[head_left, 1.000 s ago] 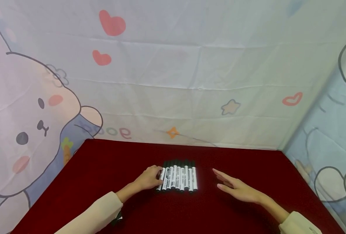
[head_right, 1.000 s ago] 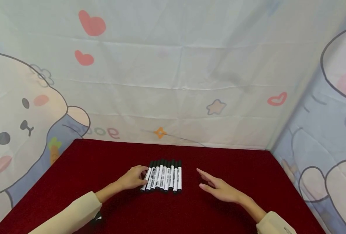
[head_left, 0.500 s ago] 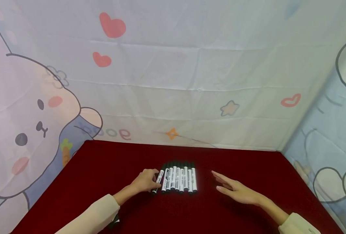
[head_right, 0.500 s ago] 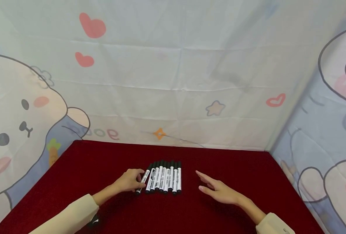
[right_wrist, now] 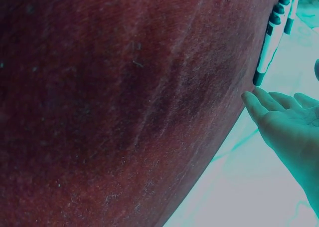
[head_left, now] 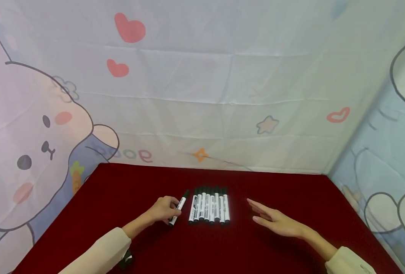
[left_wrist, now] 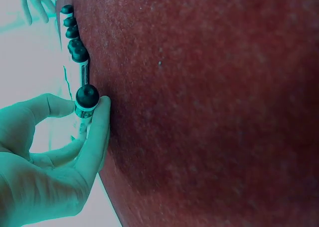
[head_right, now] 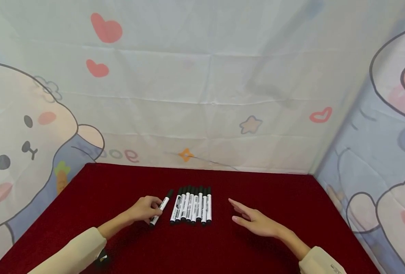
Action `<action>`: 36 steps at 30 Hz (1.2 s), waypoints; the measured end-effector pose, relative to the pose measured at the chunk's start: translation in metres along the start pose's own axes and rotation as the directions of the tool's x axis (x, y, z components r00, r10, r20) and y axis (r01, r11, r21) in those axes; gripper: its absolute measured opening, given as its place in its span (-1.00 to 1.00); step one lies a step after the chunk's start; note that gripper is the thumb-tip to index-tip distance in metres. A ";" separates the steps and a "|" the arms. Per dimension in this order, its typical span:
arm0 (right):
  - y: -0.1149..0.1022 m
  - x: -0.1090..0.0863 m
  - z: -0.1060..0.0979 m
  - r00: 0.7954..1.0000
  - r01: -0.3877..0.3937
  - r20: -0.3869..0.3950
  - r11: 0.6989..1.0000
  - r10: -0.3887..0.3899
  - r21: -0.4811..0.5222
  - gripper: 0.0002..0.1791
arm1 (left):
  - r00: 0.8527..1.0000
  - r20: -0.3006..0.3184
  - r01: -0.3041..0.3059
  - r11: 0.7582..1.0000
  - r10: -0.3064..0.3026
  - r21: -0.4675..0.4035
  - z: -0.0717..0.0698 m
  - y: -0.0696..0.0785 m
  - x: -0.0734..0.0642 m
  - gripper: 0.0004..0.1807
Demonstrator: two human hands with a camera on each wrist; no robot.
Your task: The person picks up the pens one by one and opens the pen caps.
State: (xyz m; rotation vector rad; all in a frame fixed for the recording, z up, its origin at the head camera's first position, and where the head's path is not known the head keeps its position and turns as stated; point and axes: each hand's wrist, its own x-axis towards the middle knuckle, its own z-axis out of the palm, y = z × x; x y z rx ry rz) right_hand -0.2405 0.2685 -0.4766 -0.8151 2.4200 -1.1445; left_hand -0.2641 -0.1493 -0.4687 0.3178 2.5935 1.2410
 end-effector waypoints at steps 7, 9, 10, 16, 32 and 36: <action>-0.004 -0.001 -0.001 1.000 -0.014 0.007 1.000 0.014 0.004 -0.26 | 0.999 0.027 0.022 0.999 -0.021 -0.044 -0.007 -0.002 -0.003 -0.65; -0.005 -0.002 -0.001 1.000 -0.024 0.011 1.000 0.024 0.015 -0.26 | 0.999 0.040 0.017 0.998 -0.015 -0.058 -0.009 -0.002 -0.003 -0.64; -0.005 -0.002 -0.001 1.000 -0.027 0.013 0.999 0.027 0.024 -0.26 | 0.999 0.047 0.013 0.998 -0.010 -0.063 -0.010 -0.003 -0.003 -0.64; -0.006 -0.001 0.002 1.000 -0.014 0.024 0.996 0.012 0.088 -0.29 | 0.995 0.093 -0.017 0.996 0.025 -0.085 -0.015 -0.003 -0.001 -0.61; -0.018 0.007 0.008 0.998 -0.034 0.056 0.977 0.023 0.211 -0.35 | 0.914 0.321 -0.214 0.967 0.247 -0.136 -0.008 0.013 -0.002 -0.58; -0.022 0.010 0.010 0.998 -0.039 0.054 0.971 0.027 0.236 -0.36 | 0.898 0.352 -0.229 0.964 0.263 -0.136 -0.003 0.016 -0.002 -0.58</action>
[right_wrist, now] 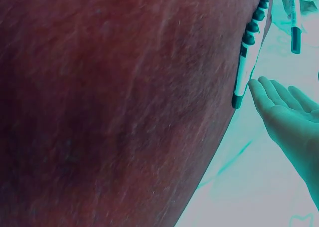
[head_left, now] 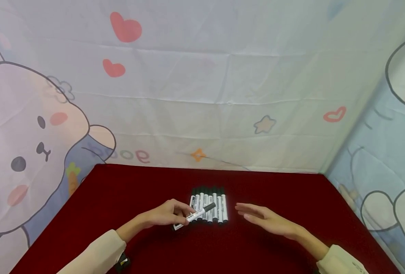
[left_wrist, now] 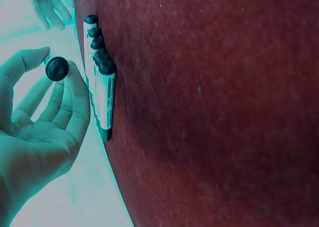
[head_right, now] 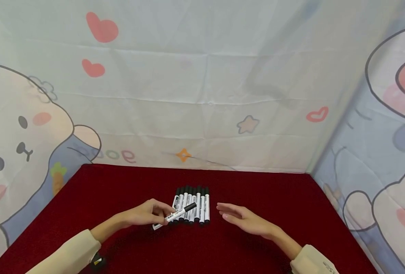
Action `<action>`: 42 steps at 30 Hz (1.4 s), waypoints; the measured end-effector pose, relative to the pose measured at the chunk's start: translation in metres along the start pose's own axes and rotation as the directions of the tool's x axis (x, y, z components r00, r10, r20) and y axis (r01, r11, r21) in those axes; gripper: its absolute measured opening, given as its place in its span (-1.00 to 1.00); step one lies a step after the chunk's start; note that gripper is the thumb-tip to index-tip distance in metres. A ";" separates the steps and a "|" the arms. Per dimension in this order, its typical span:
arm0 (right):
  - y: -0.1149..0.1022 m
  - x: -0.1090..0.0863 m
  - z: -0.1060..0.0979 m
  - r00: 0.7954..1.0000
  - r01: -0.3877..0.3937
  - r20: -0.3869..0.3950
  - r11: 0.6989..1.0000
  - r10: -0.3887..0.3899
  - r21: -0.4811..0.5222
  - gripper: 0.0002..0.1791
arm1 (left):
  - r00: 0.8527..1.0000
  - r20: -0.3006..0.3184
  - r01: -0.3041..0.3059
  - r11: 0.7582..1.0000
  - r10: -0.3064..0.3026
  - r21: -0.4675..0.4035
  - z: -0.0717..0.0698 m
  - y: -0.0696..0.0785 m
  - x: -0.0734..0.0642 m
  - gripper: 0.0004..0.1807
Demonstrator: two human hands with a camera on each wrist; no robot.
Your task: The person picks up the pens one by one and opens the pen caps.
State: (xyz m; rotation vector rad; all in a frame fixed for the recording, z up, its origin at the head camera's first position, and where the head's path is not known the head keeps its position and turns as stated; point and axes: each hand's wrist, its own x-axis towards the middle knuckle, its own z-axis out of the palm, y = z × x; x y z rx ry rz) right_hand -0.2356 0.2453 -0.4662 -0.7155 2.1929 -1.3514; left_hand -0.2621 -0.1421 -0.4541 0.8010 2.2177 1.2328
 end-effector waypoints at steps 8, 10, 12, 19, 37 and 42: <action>-0.007 0.007 0.010 0.999 0.042 0.031 0.993 -0.045 0.110 -0.36 | 0.996 0.062 -0.055 0.998 0.056 -0.021 0.006 0.006 0.004 -0.66; -0.009 0.009 0.012 0.998 0.040 0.037 0.992 -0.045 0.116 -0.37 | 0.995 0.075 -0.064 0.997 0.066 -0.031 0.007 0.007 0.005 -0.67; -0.011 0.012 0.014 0.998 0.033 0.042 0.992 -0.038 0.122 -0.38 | 0.994 0.084 -0.061 0.997 0.064 -0.041 0.009 0.008 0.006 -0.68; -0.014 0.017 0.017 1.000 0.009 0.028 0.994 -0.012 0.112 -0.41 | 0.996 0.082 -0.035 0.999 0.038 -0.031 0.012 0.011 0.010 -0.70; -0.014 0.022 0.026 0.997 0.063 0.041 0.992 -0.068 0.105 -0.53 | 0.992 0.104 -0.072 0.997 0.071 -0.002 0.018 0.016 0.015 -0.70; -0.015 0.025 0.029 0.997 0.061 0.042 0.993 -0.066 0.100 -0.52 | 0.993 0.102 -0.053 0.998 0.056 -0.031 0.019 0.017 0.014 -0.69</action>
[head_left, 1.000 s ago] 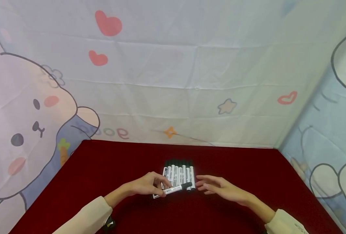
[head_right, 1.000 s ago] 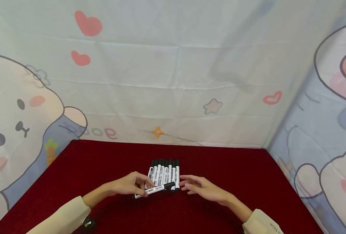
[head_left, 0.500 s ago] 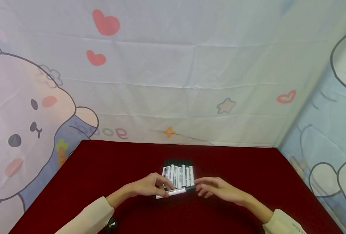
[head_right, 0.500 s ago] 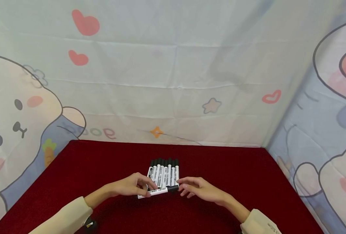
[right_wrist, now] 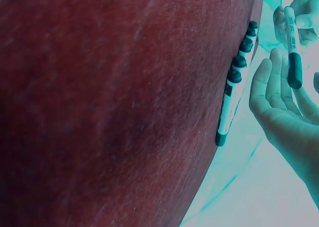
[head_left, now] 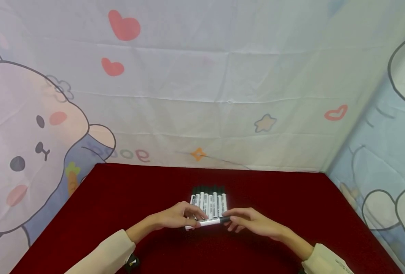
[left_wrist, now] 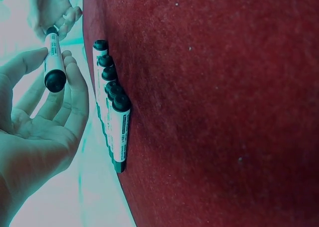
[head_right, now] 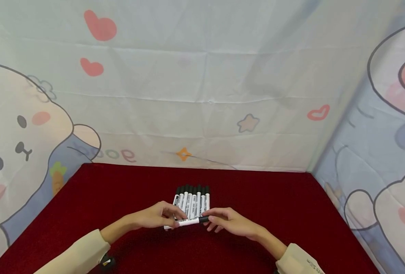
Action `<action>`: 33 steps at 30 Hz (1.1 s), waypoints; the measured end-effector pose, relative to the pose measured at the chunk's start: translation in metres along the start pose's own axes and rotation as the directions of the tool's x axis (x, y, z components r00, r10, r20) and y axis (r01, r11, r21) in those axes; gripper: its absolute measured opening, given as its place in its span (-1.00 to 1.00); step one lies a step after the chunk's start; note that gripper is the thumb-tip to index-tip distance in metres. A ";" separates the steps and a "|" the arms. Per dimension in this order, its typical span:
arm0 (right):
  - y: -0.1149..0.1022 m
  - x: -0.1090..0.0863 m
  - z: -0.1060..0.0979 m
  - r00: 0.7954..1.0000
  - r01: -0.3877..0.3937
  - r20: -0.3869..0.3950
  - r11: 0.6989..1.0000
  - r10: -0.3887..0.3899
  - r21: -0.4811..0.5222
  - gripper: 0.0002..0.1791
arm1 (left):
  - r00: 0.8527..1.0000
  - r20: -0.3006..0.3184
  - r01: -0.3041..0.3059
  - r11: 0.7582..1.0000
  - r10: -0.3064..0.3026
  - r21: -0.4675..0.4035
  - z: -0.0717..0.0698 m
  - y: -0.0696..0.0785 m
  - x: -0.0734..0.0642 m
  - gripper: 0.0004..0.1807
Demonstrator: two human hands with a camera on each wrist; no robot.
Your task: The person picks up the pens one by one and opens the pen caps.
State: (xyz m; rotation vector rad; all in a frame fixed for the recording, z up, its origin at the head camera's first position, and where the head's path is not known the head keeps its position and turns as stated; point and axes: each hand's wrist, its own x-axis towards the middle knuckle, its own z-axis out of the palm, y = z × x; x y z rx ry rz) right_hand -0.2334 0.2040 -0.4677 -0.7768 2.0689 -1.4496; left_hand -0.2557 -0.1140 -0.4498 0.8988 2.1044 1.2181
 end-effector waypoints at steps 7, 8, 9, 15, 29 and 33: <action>-0.003 0.006 0.006 1.000 -0.019 0.001 1.000 0.019 -0.024 -0.55 | 1.000 -0.019 0.009 1.000 -0.009 -0.019 0.001 0.000 -0.001 -0.72; -0.003 0.007 0.007 1.000 -0.024 -0.001 0.999 0.024 -0.032 -0.56 | 1.000 -0.023 0.011 1.000 -0.012 -0.016 0.001 0.000 -0.001 -0.72; -0.003 0.008 0.008 1.000 -0.027 -0.002 0.999 0.027 -0.037 -0.56 | 1.000 -0.025 0.013 1.000 -0.014 -0.014 0.001 0.000 -0.001 -0.72; -0.003 0.009 0.011 0.999 -0.049 -0.003 0.998 0.049 -0.028 -0.55 | 1.000 -0.020 0.004 1.000 -0.004 -0.025 0.001 0.000 -0.001 -0.71; -0.004 0.013 0.016 0.999 -0.038 -0.009 0.998 0.038 -0.045 -0.59 | 0.991 -0.095 -0.080 0.984 0.096 0.161 0.009 -0.001 0.007 -0.70; -0.002 0.017 0.018 1.000 -0.027 -0.009 0.997 0.026 -0.066 -0.63 | 0.993 -0.063 -0.090 0.986 0.100 0.142 0.011 0.000 0.006 -0.71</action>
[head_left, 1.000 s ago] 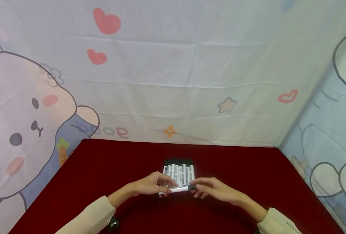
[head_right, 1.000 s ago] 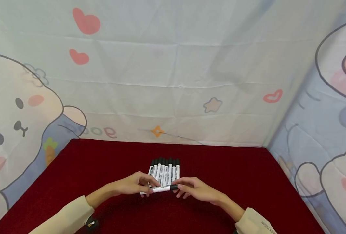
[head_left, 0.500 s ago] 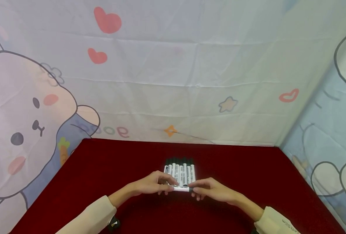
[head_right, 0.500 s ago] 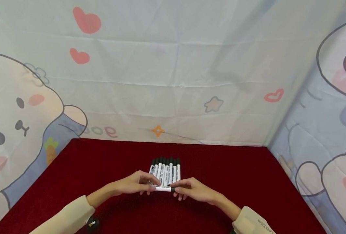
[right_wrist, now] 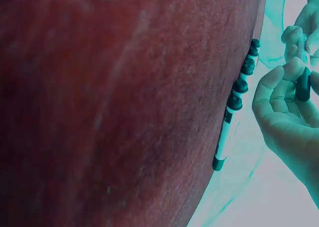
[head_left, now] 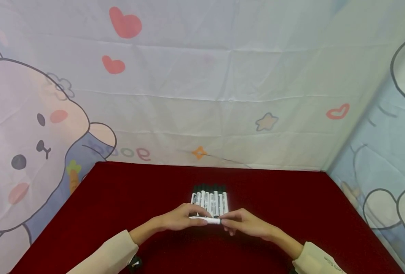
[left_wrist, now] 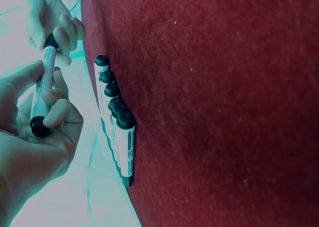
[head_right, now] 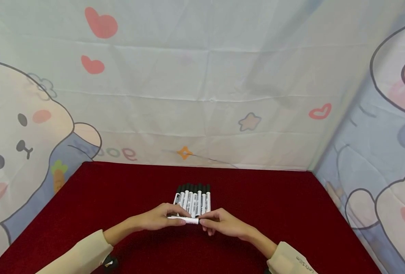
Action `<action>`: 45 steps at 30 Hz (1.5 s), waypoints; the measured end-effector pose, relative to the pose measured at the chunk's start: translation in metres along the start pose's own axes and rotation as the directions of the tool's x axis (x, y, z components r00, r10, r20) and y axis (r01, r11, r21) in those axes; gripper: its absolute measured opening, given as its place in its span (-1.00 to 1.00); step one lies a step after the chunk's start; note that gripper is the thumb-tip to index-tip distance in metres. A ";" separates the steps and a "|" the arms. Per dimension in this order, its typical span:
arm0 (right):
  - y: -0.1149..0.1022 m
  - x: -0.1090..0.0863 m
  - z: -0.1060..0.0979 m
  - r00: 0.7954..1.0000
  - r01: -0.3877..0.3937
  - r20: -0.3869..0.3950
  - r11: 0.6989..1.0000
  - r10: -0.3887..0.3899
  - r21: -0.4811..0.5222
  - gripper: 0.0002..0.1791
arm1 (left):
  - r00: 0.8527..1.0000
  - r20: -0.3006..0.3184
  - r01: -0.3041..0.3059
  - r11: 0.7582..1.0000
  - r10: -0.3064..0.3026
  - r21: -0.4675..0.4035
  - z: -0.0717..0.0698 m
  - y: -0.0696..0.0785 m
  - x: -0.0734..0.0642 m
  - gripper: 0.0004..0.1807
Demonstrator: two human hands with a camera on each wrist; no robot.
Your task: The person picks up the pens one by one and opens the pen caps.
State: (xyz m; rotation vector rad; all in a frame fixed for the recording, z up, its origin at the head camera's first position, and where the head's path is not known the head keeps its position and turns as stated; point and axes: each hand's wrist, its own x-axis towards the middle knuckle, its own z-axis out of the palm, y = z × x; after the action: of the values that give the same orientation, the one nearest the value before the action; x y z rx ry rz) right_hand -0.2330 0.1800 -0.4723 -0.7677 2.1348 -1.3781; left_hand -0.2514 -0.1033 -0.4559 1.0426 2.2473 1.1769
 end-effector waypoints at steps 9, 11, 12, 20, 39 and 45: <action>0.000 0.001 0.002 0.999 0.038 0.025 0.999 -0.037 -0.025 -0.58 | 0.999 0.045 -0.009 1.000 0.010 -0.018 0.002 0.000 0.000 -0.72; -0.001 -0.001 0.003 0.999 0.039 0.037 0.999 -0.038 -0.013 -0.55 | 0.998 0.059 -0.010 0.999 0.011 -0.030 0.003 0.000 0.000 -0.72; -0.002 -0.002 0.003 0.999 0.039 0.038 0.999 -0.039 -0.008 -0.55 | 0.998 0.059 -0.010 0.999 0.012 -0.038 0.003 0.000 0.001 -0.72; -0.002 -0.005 0.002 0.997 0.051 0.048 0.998 -0.053 0.043 -0.56 | 0.998 0.044 -0.049 0.998 0.050 -0.040 0.007 0.002 0.001 -0.73; -0.008 -0.009 0.005 0.949 0.286 -0.036 0.899 -0.314 -0.331 -0.76 | 0.990 0.074 -0.129 0.990 0.124 0.062 0.009 0.016 -0.006 -0.70; -0.007 -0.008 0.007 0.941 0.285 -0.066 0.880 -0.333 -0.379 -0.78 | 0.993 0.080 -0.089 0.996 0.088 0.013 0.009 0.014 -0.004 -0.71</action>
State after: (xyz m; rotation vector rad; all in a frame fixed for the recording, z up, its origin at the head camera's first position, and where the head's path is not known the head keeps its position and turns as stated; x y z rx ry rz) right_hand -0.2210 0.1786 -0.4683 -1.2427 2.4944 -1.2161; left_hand -0.2374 -0.0965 -0.4493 1.1854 2.1734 1.1335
